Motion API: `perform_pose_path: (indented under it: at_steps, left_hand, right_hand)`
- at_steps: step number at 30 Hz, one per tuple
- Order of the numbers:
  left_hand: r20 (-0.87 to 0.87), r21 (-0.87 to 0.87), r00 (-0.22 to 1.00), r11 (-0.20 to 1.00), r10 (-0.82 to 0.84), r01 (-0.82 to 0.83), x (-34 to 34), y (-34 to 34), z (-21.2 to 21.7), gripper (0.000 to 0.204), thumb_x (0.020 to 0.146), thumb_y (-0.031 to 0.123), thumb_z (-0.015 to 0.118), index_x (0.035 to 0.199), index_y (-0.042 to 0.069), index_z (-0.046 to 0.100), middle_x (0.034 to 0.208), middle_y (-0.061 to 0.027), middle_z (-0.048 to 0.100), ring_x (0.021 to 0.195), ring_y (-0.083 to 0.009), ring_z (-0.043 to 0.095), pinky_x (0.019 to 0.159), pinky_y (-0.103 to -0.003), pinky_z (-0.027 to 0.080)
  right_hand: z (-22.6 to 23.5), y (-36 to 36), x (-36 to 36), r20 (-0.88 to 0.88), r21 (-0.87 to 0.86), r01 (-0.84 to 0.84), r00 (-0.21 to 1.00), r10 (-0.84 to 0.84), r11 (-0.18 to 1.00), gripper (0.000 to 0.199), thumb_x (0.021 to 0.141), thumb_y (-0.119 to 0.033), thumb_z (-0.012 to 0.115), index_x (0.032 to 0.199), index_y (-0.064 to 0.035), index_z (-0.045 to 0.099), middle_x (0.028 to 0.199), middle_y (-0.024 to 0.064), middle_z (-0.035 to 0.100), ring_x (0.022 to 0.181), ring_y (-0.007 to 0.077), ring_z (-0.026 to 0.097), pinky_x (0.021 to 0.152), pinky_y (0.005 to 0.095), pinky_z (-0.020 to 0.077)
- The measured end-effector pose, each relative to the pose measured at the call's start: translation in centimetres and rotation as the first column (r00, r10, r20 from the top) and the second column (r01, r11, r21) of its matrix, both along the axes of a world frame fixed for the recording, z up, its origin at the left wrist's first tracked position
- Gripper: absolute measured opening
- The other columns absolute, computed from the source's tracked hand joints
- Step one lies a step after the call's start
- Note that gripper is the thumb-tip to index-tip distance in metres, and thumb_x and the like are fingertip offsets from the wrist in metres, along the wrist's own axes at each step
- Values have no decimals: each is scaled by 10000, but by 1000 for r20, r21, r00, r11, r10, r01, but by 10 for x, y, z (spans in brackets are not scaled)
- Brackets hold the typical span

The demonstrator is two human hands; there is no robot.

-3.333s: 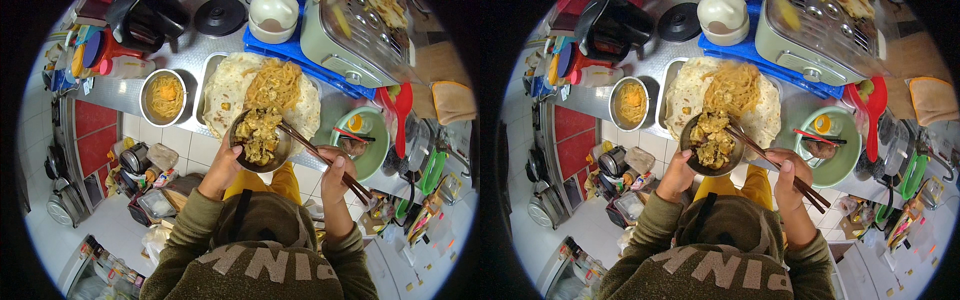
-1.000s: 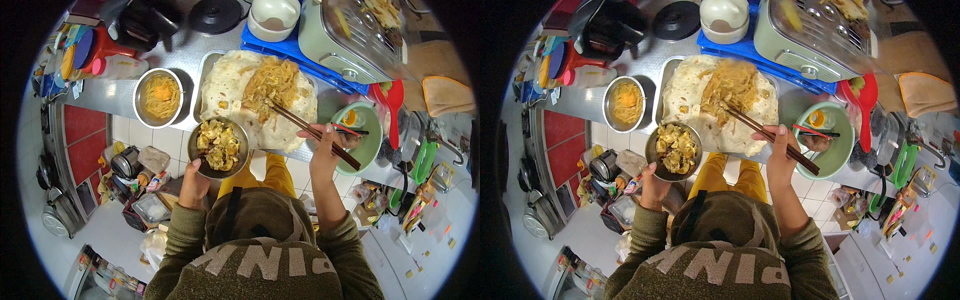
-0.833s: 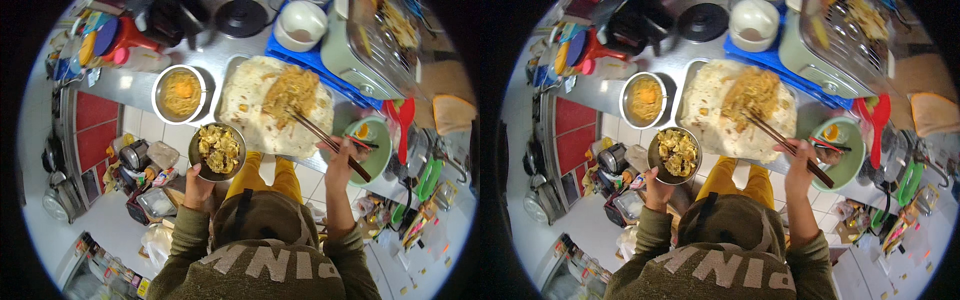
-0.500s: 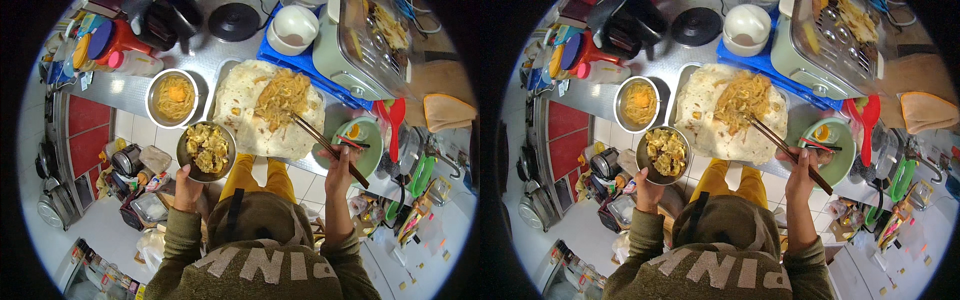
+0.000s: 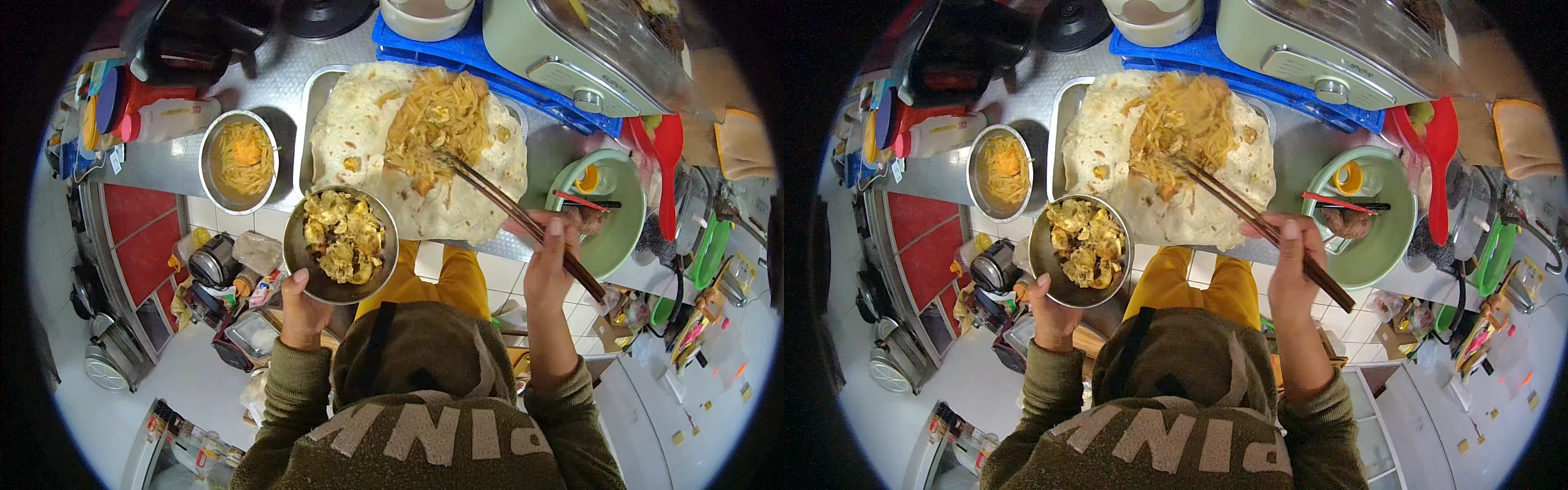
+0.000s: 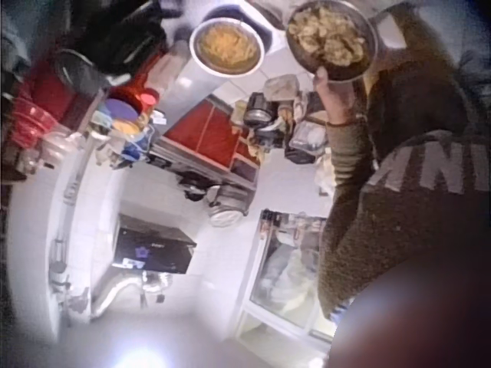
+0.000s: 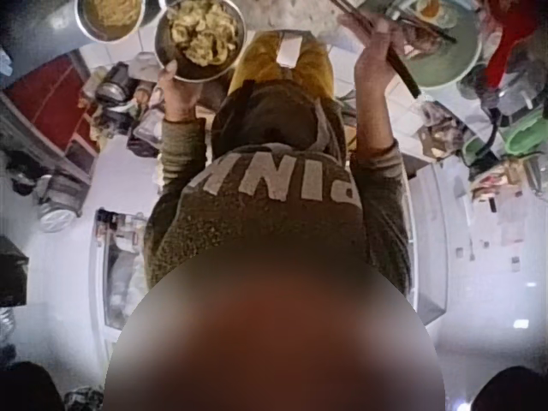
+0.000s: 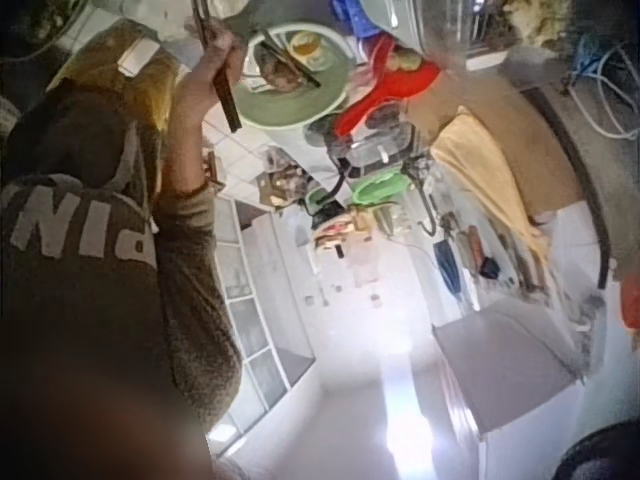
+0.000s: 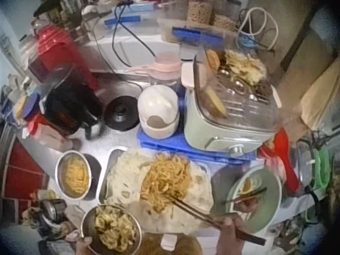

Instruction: The person assembles a wrap by placing a flatbread on a tray, then adding shredded potatoes and scrambled eggs using chopsticks. The person folds the wrap around the fillings.

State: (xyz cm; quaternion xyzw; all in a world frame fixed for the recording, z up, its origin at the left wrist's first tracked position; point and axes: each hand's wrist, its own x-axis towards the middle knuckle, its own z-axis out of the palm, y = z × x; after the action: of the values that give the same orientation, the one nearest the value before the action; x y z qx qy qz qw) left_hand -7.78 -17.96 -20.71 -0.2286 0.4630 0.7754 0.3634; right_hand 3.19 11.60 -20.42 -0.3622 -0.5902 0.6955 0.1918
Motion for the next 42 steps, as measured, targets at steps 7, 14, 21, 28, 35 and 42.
perform_pose_path:
  at_steps: [7, 14, 21, 28, 35, 42]
  left_hand:
    - [0, 13, 999, 999, -40, 40, 1, 16, 2, 778, 814, 398, 609, 1473, 62, 367, 1463, -126, 465, 1322, -313, 476, 1107, -470, 382]
    - [2, 103, 999, 993, -49, 49, -1, 36, 5, 783, 808, 354, 633, 1469, 35, 360, 1461, -132, 461, 1334, -307, 458, 1124, -464, 361]
    - [-28, 205, 994, 972, -110, 113, 0, 55, 16, 837, 828, 289, 655, 1518, 52, 243, 1507, -129, 370, 1382, -290, 383, 1143, -459, 325]
    - [-8, 271, 986, 949, -167, 163, 2, 72, 34, 883, 839, 301, 656, 1539, 63, 174, 1517, -132, 347, 1397, -294, 362, 1153, -463, 315]
    - [38, 324, 977, 928, -208, 185, 5, 81, 38, 843, 846, 329, 622, 1528, 66, 201, 1506, -135, 357, 1386, -290, 376, 1127, -469, 355]
    - [39, 293, 975, 936, -217, 197, 7, 87, 24, 825, 849, 316, 613, 1523, 57, 213, 1505, -138, 358, 1384, -282, 379, 1131, -466, 350]
  right_hand:
    - [3, -3, 3, -35, 98, -95, 994, 99, 991, 291, 1040, -244, 456, 1026, 24, 570, 956, 158, 661, 812, 260, 691, 843, 386, 528]
    - [33, 16, 16, -284, -276, 14, 954, -96, 961, 255, 1015, -227, 490, 971, 16, 554, 955, 165, 644, 750, 283, 679, 793, 418, 547]
    - [82, 4, 7, 190, 248, -235, 963, 190, 940, 378, 1009, -302, 508, 890, 46, 596, 904, 170, 657, 749, 259, 658, 757, 379, 530]
    - [95, 14, 12, -22, 462, -319, 928, 371, 827, 351, 993, -264, 500, 911, 39, 657, 902, 201, 681, 806, 269, 661, 733, 370, 533]
    - [82, 4, 12, -78, 411, -242, 951, 299, 879, 315, 987, -224, 504, 921, 44, 655, 937, 199, 677, 842, 278, 656, 768, 364, 529]
    - [71, 3, 8, -37, 513, -276, 939, 342, 813, 237, 958, -196, 549, 952, 21, 645, 929, 182, 693, 856, 308, 680, 773, 385, 539]
